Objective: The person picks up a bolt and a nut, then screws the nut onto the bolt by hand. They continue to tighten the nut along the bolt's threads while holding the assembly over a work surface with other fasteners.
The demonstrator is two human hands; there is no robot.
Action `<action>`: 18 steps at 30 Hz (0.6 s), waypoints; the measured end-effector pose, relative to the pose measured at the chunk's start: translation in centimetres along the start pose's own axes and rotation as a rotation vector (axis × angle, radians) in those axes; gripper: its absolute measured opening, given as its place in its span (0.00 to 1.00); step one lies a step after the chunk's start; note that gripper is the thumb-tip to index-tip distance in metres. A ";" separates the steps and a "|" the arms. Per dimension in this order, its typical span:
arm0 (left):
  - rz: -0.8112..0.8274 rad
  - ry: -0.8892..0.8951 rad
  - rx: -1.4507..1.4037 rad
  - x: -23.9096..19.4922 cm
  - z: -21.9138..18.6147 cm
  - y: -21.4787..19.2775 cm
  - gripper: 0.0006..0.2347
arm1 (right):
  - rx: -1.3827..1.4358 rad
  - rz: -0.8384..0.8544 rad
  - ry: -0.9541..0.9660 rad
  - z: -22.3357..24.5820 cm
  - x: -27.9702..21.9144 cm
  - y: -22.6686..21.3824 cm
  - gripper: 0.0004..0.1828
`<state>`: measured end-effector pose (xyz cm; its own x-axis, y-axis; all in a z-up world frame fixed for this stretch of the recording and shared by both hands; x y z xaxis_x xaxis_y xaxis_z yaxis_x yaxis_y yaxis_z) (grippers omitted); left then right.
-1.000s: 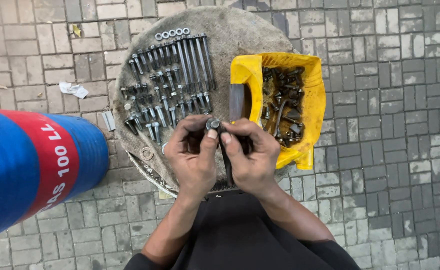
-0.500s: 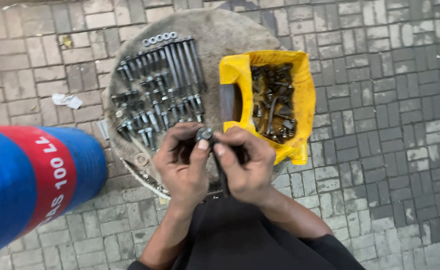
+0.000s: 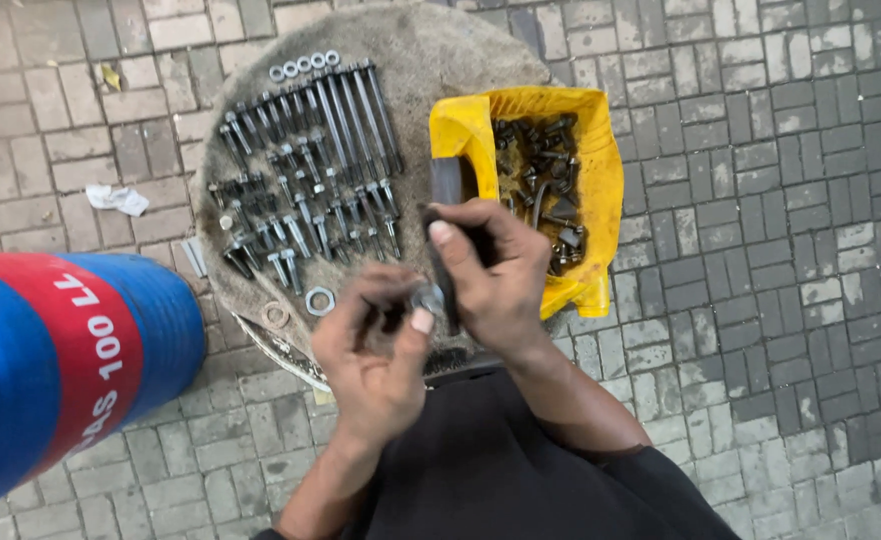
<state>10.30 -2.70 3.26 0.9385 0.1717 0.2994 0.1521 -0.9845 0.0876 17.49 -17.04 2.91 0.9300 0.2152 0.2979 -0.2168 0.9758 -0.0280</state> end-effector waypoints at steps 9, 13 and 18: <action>-0.056 -0.084 -0.235 -1.2 3.5 -0.9 0.10 | 0.150 0.122 0.026 -0.9 -2.2 -0.2 0.06; -0.049 -0.064 -0.210 -0.9 3.0 -1.2 0.09 | 0.159 0.129 0.007 1.3 -2.3 -0.3 0.07; -0.008 0.015 -0.077 -0.1 0.9 -0.3 0.08 | 0.060 0.116 -0.073 3.0 -1.3 0.7 0.06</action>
<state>10.39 -2.47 2.37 0.9324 0.1810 0.3129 0.1352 -0.9774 0.1625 15.23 -16.73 5.32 0.8743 0.3206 0.3644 -0.3406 0.9402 -0.0099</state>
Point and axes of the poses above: each hand's wrist, its own x-axis towards the middle knuckle, its own y-axis out of the palm, z = x × y, the point moved 10 cm from there along x, towards the middle knuckle, and after that the axes turned 11 degrees about z, right-handed, at the moved point
